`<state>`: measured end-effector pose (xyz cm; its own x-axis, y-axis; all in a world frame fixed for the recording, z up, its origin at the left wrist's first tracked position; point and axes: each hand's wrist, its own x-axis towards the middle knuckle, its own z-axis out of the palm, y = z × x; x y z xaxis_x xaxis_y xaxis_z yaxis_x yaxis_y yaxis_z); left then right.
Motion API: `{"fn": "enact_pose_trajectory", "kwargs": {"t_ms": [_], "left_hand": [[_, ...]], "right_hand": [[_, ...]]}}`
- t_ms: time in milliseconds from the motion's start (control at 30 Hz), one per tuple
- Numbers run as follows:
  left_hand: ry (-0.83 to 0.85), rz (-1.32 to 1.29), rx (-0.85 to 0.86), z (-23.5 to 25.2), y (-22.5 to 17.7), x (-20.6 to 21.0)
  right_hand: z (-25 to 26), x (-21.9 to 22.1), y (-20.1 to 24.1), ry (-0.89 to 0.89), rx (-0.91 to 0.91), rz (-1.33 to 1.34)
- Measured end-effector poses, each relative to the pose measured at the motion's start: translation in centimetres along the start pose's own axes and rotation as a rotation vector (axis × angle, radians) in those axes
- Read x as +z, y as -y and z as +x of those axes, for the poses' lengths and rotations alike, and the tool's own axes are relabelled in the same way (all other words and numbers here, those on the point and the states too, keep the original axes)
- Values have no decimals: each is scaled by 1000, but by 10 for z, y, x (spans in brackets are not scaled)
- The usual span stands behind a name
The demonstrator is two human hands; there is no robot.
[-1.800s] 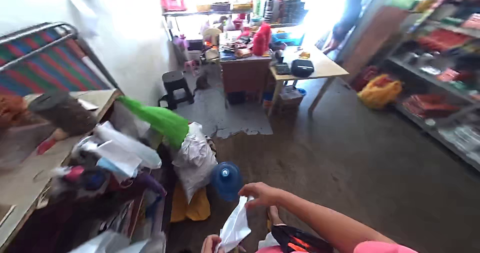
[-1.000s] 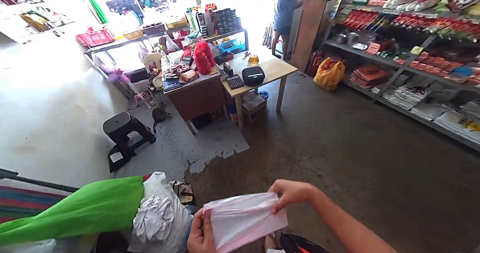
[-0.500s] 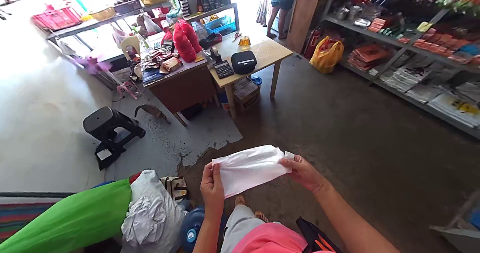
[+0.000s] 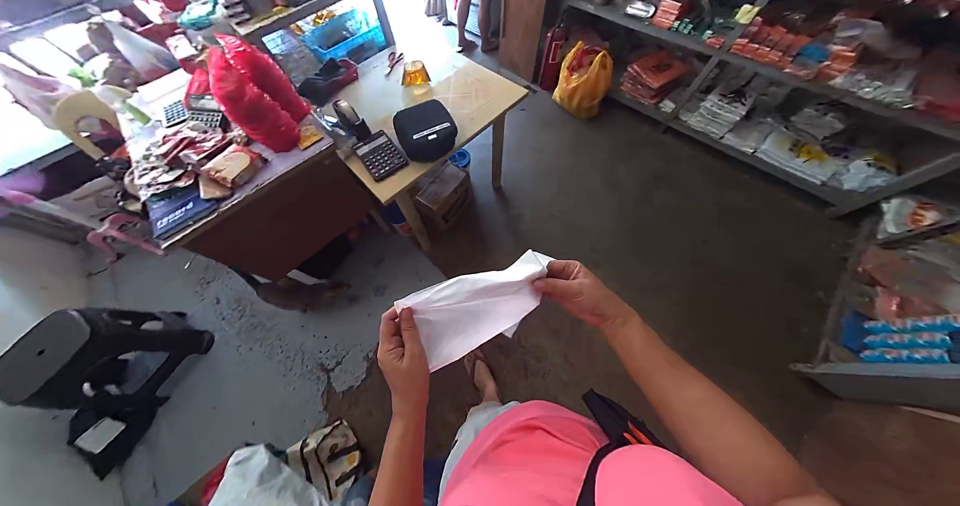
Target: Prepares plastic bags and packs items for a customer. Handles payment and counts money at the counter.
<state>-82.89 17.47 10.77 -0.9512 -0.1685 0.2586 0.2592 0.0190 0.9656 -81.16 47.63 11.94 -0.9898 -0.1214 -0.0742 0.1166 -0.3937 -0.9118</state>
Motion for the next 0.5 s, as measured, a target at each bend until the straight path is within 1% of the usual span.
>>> {"fn": "enact_pose_trajectory", "kwargs": {"t_ms": [100,267,367,433,500], "left_hand": [[36,-1,8,51,12,7],[51,26,-12,116,27,16],[63,45,-29,144,37,23],[105,88,-54,157,49,31],[173,231,-113,167,67,40]], "right_hand": [[41,3,9,-76,17,-75],[84,-2,16,-17,78,-66],[106,-7,23,-78,132,-123],[122,-14,25,-110,146,-197],[137,-23,26,-161,142,-287]]}}
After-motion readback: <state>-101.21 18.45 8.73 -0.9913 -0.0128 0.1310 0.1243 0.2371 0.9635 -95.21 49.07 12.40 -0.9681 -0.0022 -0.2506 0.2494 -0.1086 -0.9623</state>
